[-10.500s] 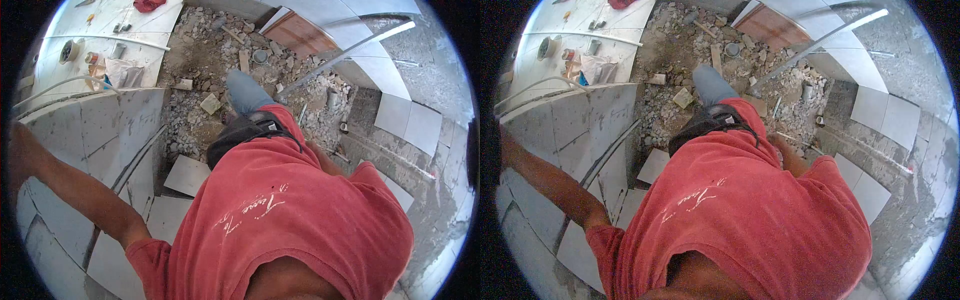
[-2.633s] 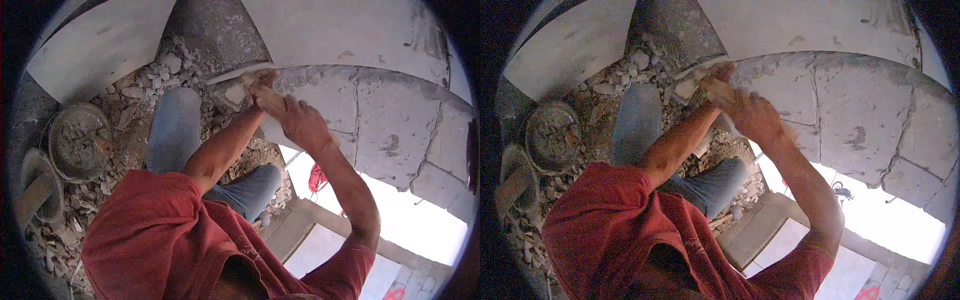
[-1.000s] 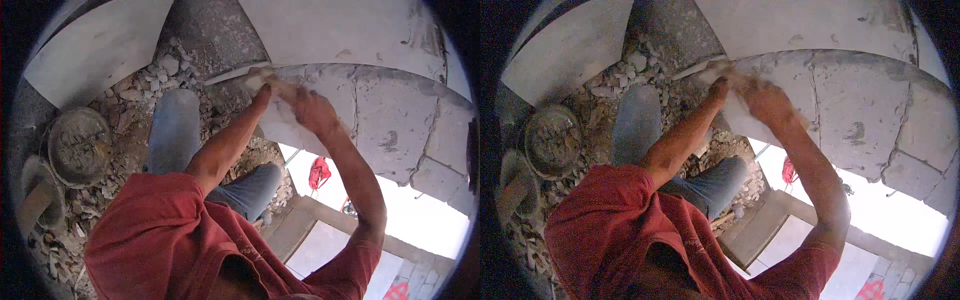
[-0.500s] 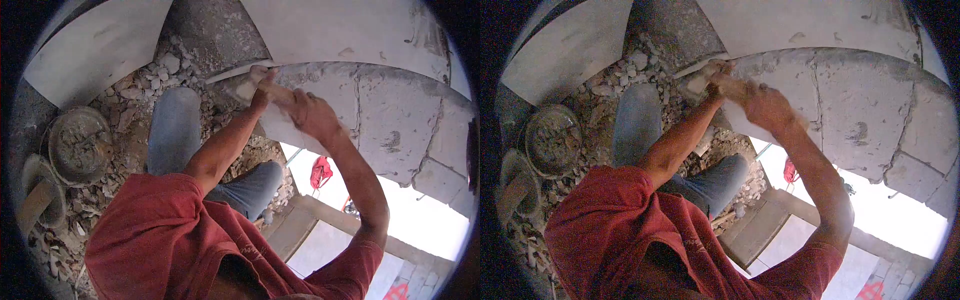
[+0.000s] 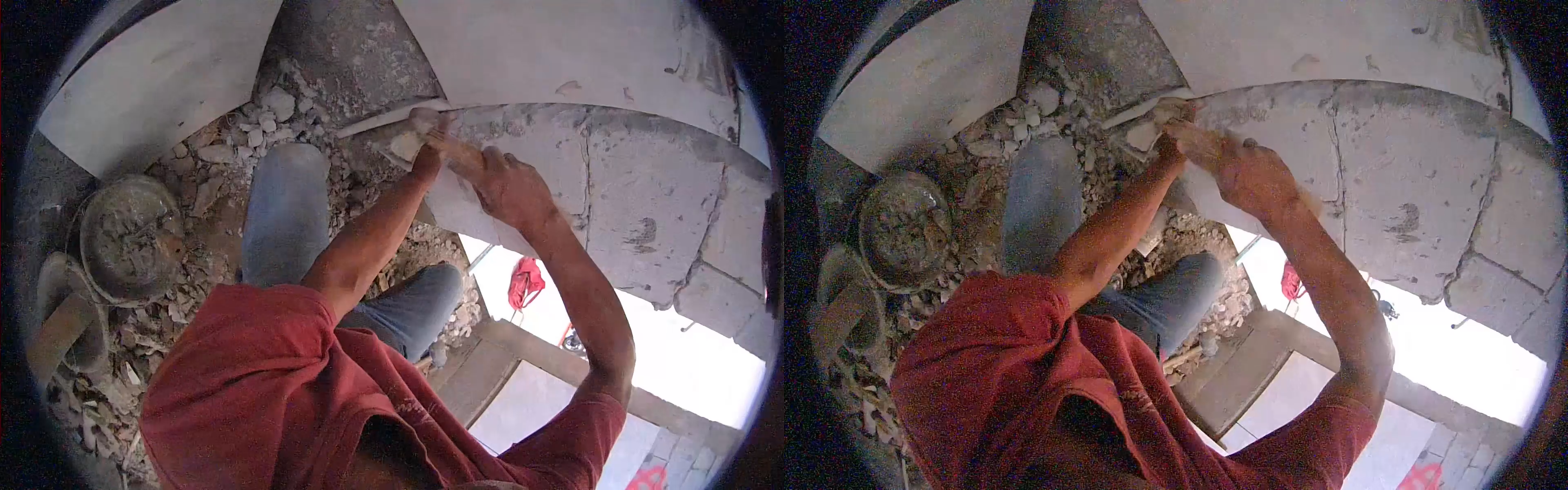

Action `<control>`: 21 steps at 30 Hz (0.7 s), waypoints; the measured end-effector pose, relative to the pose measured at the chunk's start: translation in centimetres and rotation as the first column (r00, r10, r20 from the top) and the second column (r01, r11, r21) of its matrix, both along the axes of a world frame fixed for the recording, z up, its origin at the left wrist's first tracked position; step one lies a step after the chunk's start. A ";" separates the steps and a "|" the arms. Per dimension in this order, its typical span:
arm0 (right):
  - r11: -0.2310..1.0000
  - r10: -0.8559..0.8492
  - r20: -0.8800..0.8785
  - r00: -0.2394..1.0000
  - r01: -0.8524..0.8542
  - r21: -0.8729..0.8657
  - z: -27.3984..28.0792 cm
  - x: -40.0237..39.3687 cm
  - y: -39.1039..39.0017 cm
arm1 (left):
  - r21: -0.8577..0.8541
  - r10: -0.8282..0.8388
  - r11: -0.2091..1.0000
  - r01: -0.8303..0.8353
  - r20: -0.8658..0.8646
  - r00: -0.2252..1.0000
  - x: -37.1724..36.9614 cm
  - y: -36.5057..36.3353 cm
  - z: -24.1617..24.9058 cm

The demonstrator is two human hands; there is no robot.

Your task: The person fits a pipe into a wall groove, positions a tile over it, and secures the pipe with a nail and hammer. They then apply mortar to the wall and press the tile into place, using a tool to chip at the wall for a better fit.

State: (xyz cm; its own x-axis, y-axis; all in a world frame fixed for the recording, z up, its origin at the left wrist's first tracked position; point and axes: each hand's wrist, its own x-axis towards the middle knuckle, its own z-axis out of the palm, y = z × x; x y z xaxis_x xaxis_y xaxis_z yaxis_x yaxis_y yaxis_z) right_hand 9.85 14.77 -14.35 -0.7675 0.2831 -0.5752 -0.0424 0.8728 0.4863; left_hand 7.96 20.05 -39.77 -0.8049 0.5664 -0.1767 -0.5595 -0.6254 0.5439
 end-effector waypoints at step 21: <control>1.000 0.018 0.000 1.000 -0.018 0.010 0.2 -0.6 0.9 | -0.204 0.416 0.794 -0.572 -0.503 0.757 -1.1 0.9 -1.1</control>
State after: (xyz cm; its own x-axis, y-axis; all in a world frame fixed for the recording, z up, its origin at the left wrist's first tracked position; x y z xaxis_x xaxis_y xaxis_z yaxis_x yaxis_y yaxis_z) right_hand 9.29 15.68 -14.18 -0.7723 0.2751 -0.5726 -0.0579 0.8671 0.4947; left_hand 6.90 20.94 -40.87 -0.9893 0.0367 0.1413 0.1055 -0.4890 0.8659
